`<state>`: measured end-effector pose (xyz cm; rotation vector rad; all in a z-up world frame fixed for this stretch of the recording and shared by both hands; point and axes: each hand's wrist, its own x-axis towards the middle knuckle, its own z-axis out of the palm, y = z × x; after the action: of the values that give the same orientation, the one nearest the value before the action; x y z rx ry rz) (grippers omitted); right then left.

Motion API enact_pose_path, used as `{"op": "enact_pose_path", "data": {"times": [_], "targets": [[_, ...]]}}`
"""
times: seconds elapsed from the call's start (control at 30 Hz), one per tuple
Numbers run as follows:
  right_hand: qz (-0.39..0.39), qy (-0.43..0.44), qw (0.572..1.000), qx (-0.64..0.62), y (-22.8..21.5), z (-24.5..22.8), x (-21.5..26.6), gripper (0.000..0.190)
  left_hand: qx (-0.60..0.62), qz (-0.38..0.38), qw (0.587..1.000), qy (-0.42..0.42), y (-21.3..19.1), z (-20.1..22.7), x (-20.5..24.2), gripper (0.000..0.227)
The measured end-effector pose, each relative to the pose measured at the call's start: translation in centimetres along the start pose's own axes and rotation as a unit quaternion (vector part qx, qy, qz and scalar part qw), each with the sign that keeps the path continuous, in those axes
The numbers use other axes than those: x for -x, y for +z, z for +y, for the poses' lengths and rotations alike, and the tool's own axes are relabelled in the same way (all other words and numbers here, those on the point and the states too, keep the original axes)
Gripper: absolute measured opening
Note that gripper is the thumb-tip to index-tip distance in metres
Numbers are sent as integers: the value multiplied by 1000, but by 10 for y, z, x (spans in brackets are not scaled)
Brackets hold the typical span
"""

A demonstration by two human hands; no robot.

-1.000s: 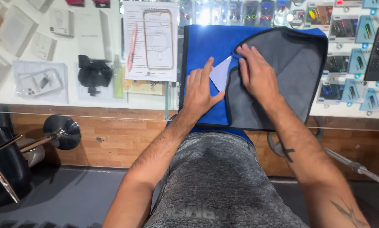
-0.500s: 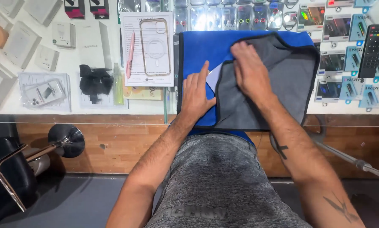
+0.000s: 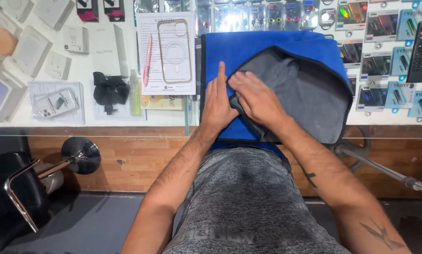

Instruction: Cleaning a smartphone with a microfiber cloth and placing it into its retail box at a service desk.

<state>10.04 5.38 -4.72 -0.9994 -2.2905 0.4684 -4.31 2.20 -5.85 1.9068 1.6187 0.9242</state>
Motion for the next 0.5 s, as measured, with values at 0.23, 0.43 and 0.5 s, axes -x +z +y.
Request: {"op": "enact_pose_path", "data": {"times": [0.23, 0.43, 0.5], "targets": [[-55, 44, 997, -43, -37, 11, -4, 18, 4, -47, 999, -24, -1, -3, -2, 111], [-23, -34, 995, -95, -33, -5, 6, 16, -16, -31, 999, 36, 1, -10, -2, 114], [-41, -10, 990, -137, -53, -6, 12, 15, -39, -48, 997, 39, -3, -7, -2, 115]]}}
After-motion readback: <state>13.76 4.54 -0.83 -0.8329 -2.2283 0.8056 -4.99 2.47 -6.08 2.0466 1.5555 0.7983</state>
